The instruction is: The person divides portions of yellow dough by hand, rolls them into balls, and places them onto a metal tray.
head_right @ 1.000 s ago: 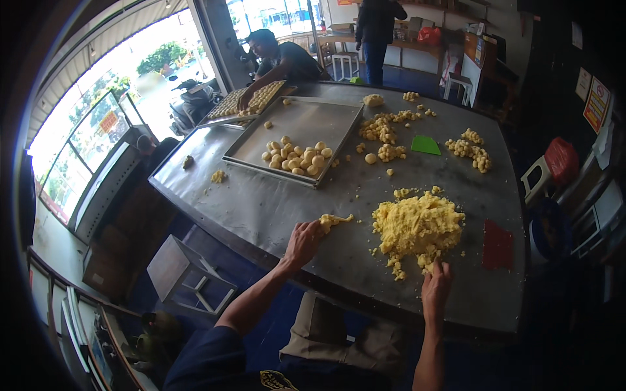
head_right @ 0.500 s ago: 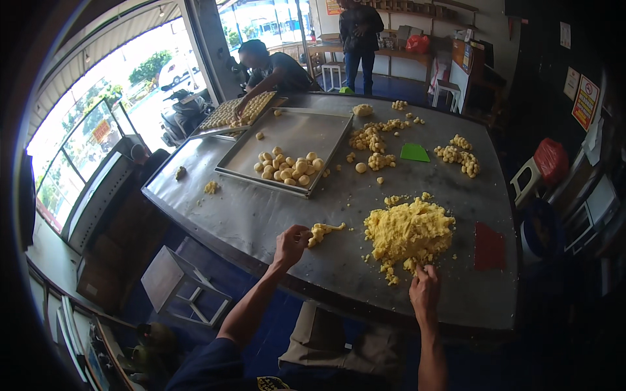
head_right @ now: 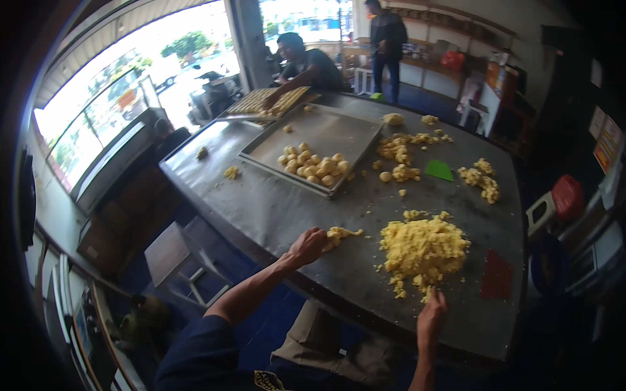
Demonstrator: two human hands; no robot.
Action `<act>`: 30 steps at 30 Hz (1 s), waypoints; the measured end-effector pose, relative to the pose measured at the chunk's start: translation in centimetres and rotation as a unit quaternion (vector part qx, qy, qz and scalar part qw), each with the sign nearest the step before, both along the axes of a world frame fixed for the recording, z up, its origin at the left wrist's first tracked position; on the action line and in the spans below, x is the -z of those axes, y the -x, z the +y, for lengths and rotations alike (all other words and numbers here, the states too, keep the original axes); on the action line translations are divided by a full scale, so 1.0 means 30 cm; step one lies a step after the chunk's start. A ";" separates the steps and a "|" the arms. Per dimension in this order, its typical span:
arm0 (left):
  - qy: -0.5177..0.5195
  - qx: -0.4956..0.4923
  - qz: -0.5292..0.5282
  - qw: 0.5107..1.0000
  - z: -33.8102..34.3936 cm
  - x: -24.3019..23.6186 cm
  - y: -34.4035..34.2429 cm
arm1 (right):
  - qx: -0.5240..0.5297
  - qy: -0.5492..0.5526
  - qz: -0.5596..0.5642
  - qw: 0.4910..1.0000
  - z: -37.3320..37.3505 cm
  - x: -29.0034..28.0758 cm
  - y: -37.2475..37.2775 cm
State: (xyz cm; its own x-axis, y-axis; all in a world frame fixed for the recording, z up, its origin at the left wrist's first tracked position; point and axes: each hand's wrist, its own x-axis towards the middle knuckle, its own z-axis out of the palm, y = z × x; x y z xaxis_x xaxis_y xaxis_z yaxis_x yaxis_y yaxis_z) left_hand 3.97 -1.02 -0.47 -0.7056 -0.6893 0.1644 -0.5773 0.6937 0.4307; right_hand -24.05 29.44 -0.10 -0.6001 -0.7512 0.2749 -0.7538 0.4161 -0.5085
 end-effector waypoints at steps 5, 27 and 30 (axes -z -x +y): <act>0.054 -0.028 0.034 0.998 0.137 -0.057 0.016 | 0.013 -0.029 0.044 0.999 -0.039 0.009 0.070; 0.257 0.072 0.011 0.964 0.115 0.064 0.345 | -0.052 -0.041 0.139 0.988 -0.060 0.028 0.112; 0.205 0.137 0.021 0.969 0.126 0.023 0.313 | -0.091 -0.097 0.101 0.986 -0.060 -0.081 0.125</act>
State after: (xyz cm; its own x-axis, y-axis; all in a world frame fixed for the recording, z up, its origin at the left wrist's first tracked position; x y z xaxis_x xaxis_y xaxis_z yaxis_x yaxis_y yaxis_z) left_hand -5.41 2.75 -1.17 -0.8394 -0.3479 0.4176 -0.3358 0.9361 0.1050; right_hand -27.82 27.65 2.33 -0.3984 -0.8914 0.2161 -0.9027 0.3394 -0.2644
